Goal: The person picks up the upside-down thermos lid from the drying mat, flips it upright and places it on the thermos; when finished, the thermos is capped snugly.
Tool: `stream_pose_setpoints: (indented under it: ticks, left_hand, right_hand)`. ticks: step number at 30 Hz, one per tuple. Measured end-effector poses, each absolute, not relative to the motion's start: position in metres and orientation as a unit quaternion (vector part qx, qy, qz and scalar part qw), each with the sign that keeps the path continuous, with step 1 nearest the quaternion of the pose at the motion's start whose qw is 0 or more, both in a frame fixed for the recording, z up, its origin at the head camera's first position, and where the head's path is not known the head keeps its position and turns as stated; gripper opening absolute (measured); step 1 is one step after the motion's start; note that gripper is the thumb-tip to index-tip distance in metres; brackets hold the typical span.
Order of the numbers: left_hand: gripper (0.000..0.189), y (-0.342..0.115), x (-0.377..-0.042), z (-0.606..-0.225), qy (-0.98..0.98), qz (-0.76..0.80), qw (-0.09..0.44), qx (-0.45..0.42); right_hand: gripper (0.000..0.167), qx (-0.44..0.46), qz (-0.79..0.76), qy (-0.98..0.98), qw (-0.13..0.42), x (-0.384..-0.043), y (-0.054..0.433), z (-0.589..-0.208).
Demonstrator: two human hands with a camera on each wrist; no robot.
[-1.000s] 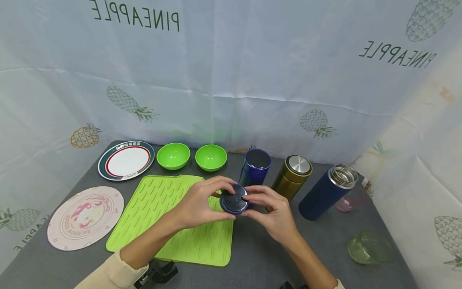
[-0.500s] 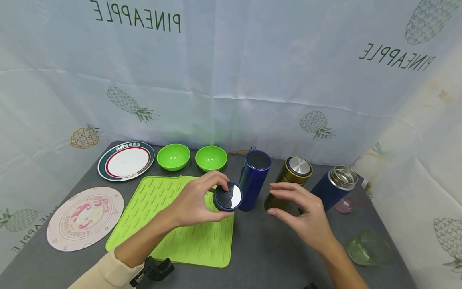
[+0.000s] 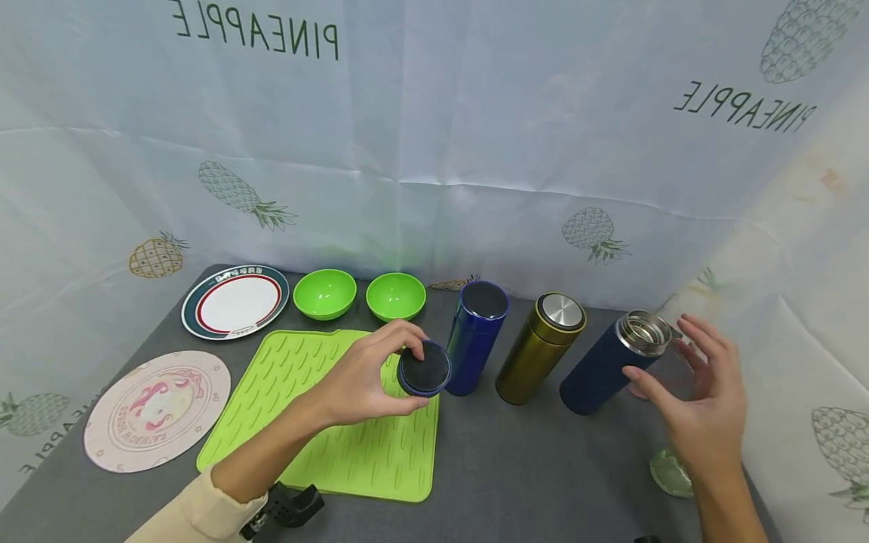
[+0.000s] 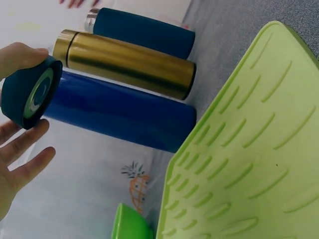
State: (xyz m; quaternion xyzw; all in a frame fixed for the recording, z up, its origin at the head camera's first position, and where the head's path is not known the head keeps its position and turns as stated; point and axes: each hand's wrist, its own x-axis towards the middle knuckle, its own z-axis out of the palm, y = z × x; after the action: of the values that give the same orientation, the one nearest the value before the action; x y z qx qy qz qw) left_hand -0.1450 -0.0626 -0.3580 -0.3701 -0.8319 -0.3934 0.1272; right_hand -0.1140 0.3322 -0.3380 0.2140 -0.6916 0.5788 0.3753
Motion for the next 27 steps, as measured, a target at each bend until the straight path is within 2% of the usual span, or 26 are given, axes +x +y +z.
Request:
stream_pose_setpoints:
  ticks: [7,10,16,27]
  left_hand:
    - [0.045,-0.063,-0.146,-0.359,-0.832,-0.399,0.119,-0.366]
    - [0.045,-0.063,-0.146,-0.36,-0.831,-0.402,0.117,-0.366]
    - [0.043,-0.062,-0.146,-0.364,-0.827,-0.409,0.109,-0.371]
    - [0.042,-0.061,-0.148,-0.369,-0.831,-0.405,0.097,-0.368]
  right_hand:
    - [0.103,0.129,0.711,-0.626,0.294,-0.124,0.348,-0.368]
    - [0.108,0.079,0.715,-0.644,0.261,-0.127,0.347,-0.381]
    - [0.104,0.016,0.684,-0.695,0.221,-0.133,0.344,-0.401]
    - [0.098,-0.075,0.66,-0.719,0.204,-0.141,0.339,-0.423]
